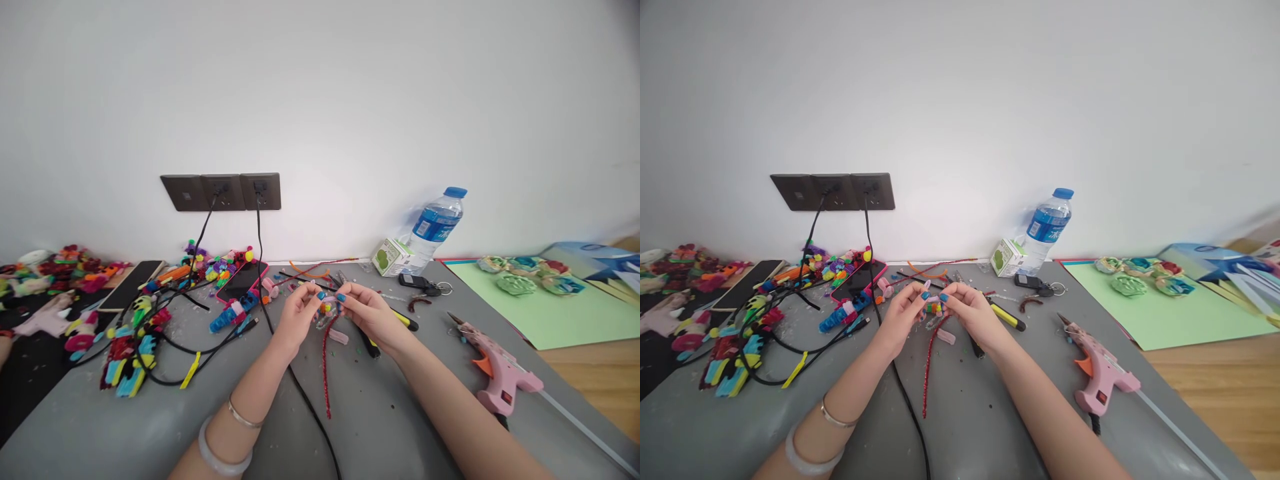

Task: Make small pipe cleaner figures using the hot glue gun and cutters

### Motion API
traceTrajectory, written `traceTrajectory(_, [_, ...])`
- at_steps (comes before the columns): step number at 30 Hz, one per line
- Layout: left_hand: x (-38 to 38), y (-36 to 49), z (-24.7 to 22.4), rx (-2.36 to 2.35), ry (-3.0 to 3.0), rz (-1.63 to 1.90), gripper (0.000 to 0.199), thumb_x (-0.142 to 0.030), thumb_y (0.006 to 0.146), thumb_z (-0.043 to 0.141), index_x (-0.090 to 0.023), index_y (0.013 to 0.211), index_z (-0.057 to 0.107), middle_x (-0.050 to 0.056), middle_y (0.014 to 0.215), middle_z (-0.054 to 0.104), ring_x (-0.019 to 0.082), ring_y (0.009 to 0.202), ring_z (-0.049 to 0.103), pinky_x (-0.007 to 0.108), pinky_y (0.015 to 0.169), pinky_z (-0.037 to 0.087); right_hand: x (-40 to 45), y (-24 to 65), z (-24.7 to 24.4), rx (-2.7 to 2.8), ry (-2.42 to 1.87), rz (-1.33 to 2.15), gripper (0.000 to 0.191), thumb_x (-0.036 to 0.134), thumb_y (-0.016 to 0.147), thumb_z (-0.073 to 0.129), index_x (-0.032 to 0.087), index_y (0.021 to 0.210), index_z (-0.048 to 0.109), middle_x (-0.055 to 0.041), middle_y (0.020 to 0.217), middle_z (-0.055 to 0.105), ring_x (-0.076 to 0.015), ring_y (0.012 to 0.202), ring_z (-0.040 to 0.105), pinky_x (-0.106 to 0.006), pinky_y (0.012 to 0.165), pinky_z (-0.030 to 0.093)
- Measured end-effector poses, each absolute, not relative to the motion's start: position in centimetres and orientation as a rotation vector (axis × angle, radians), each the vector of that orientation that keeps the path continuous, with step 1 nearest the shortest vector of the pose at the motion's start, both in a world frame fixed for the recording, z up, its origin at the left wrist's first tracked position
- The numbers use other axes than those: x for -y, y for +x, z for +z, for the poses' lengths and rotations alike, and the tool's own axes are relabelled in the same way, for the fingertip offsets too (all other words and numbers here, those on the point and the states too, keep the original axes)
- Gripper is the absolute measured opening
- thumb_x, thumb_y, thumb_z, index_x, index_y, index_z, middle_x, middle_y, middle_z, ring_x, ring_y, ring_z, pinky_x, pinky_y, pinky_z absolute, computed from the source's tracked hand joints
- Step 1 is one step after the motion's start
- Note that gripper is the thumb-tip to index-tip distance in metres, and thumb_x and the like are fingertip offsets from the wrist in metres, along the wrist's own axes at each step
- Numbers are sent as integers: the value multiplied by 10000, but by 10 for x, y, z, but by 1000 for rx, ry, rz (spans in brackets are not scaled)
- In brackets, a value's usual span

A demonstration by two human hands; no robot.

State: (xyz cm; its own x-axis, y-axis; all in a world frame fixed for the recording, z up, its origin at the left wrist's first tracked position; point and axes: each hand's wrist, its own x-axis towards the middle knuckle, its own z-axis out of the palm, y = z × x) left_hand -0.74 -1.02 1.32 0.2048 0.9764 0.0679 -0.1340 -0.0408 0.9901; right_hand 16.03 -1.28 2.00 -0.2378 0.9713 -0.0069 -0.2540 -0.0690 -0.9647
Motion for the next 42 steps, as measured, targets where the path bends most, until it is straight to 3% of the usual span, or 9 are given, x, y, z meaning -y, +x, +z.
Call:
traceTrajectory(7, [5,-11,10,-948,1400,1164,296,-476,829,667,-188,803,604,-4,730,583,127,628,533,235,586,418,11,163,20,1461,-1094,1297,330,504,764,736,196,773,618,-19,739,658,-164,697,620,-296,680,506])
traceTrajectory(15, [5,-9,5,-944,1413,1231,279,-463,840,655,-194,803,592,4,743,608,143,663,575,238,605,448,13,162,21,1567,-1148,1152,328,517,814,660,192,789,625,-30,761,666,-172,707,614,-293,667,494])
traceTrajectory(29, [10,-3,3,-969,1340,1381,302,-487,853,653,-186,859,626,35,834,624,162,765,580,250,690,475,18,150,21,1241,-1095,1253,362,546,749,744,198,773,650,-8,693,606,-153,644,549,-283,625,440])
traceTrajectory(42, [5,-9,8,-1000,1325,1230,262,-423,787,701,-174,851,654,38,831,653,162,740,615,257,655,498,15,152,19,1202,-1145,1248,364,532,698,771,194,735,640,3,657,584,-130,599,506,-271,594,418])
